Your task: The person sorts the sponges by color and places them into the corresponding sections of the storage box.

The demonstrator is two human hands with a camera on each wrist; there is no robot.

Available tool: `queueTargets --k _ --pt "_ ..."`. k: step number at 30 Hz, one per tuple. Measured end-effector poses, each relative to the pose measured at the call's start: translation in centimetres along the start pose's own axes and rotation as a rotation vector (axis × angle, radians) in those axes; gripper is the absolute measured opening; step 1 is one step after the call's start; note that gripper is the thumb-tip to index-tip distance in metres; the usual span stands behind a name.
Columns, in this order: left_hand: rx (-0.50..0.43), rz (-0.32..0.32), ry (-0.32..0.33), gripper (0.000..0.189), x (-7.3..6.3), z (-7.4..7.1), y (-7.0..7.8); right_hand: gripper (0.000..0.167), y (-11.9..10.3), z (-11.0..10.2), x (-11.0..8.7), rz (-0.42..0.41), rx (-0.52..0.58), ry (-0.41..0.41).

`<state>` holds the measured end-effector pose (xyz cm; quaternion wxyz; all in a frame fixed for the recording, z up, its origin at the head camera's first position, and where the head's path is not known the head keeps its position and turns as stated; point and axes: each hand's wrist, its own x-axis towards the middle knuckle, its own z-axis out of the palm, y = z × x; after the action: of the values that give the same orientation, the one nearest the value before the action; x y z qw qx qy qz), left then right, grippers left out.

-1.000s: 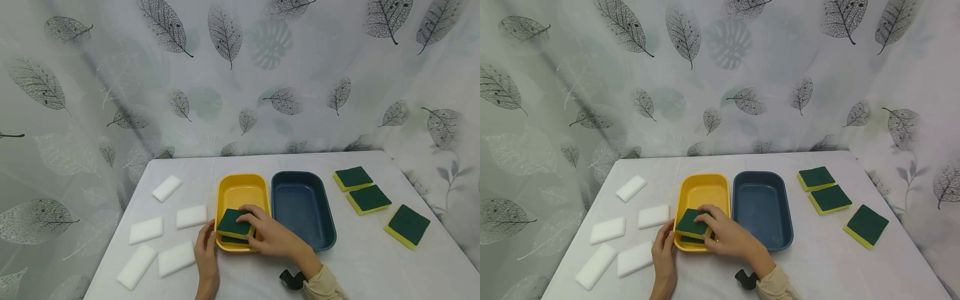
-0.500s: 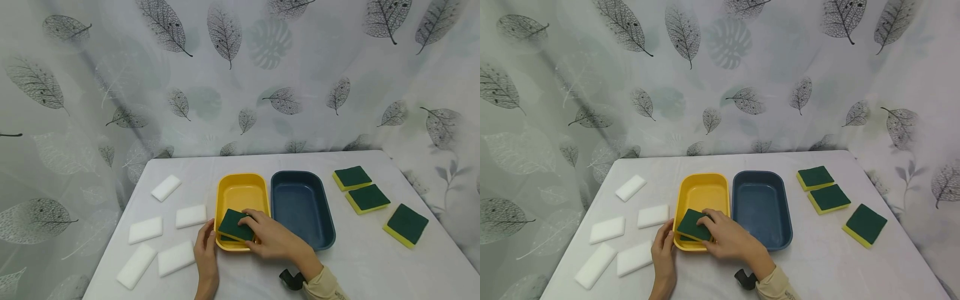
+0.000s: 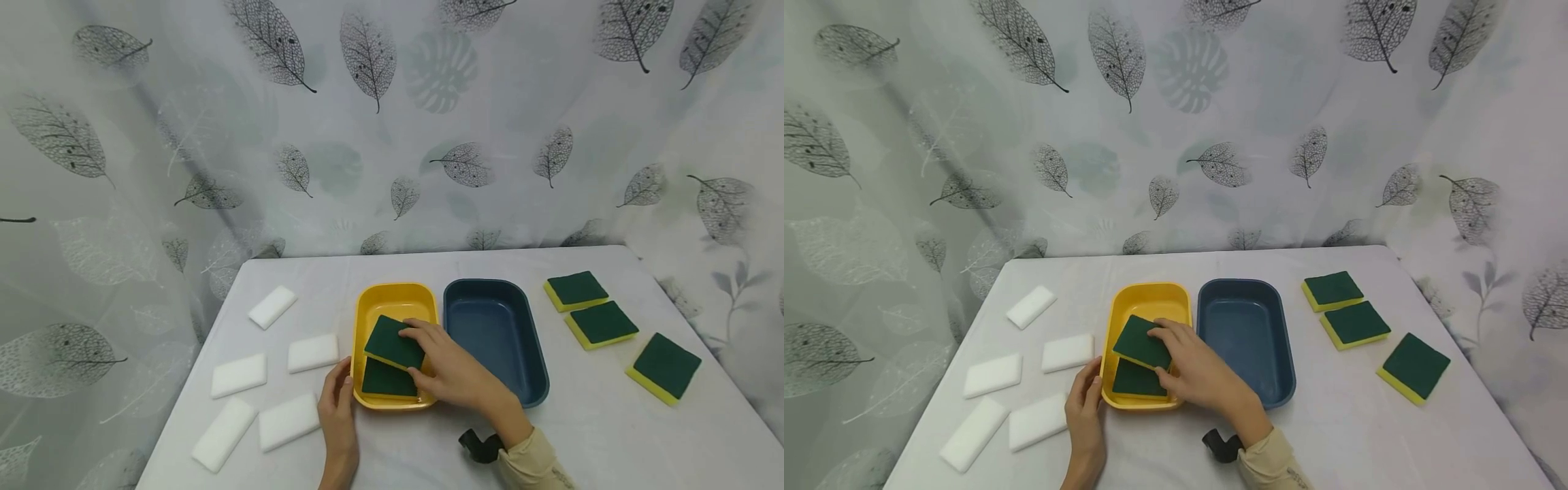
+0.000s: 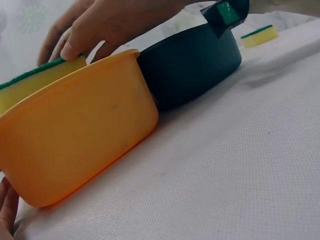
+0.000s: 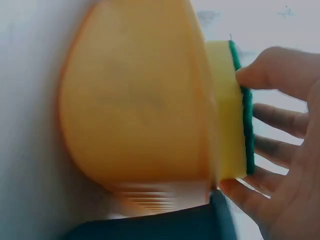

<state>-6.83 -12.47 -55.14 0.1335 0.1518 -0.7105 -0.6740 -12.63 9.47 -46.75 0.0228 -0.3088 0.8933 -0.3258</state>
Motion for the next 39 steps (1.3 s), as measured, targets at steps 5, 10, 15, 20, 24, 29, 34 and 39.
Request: queueTargets --k 5,10,15,20,24,29,34,39 --pt "-0.003 0.006 0.000 0.034 0.0 0.0 -0.1 0.060 0.1 0.0 1.0 -0.032 -0.100 0.097" --pt "0.003 -0.004 -0.003 0.034 0.0 0.0 -0.1 0.060 0.2 0.0 2.2 0.014 -0.169 0.097" --pt "0.010 -0.018 0.000 0.035 0.1 0.0 0.0 0.060 0.4 0.1 3.6 0.039 -0.201 0.049" --pt "0.003 -0.021 -0.005 0.035 0.1 0.0 0.0 0.056 0.6 0.3 4.7 0.049 -0.224 0.000" --pt "0.004 -0.020 -0.005 0.034 0.0 0.0 0.0 0.050 0.7 0.4 5.3 0.073 -0.218 -0.051" --pt "0.007 -0.016 -0.005 0.034 0.0 -0.1 0.1 0.048 0.8 0.8 5.6 0.101 -0.228 -0.092" --pt "0.007 -0.019 -0.006 0.035 0.0 -0.1 0.1 0.048 0.9 1.1 5.6 0.114 -0.248 -0.094" --pt "0.006 -0.024 -0.004 0.034 -0.1 -0.1 0.1 0.049 1.0 1.3 5.5 0.105 -0.268 -0.106"
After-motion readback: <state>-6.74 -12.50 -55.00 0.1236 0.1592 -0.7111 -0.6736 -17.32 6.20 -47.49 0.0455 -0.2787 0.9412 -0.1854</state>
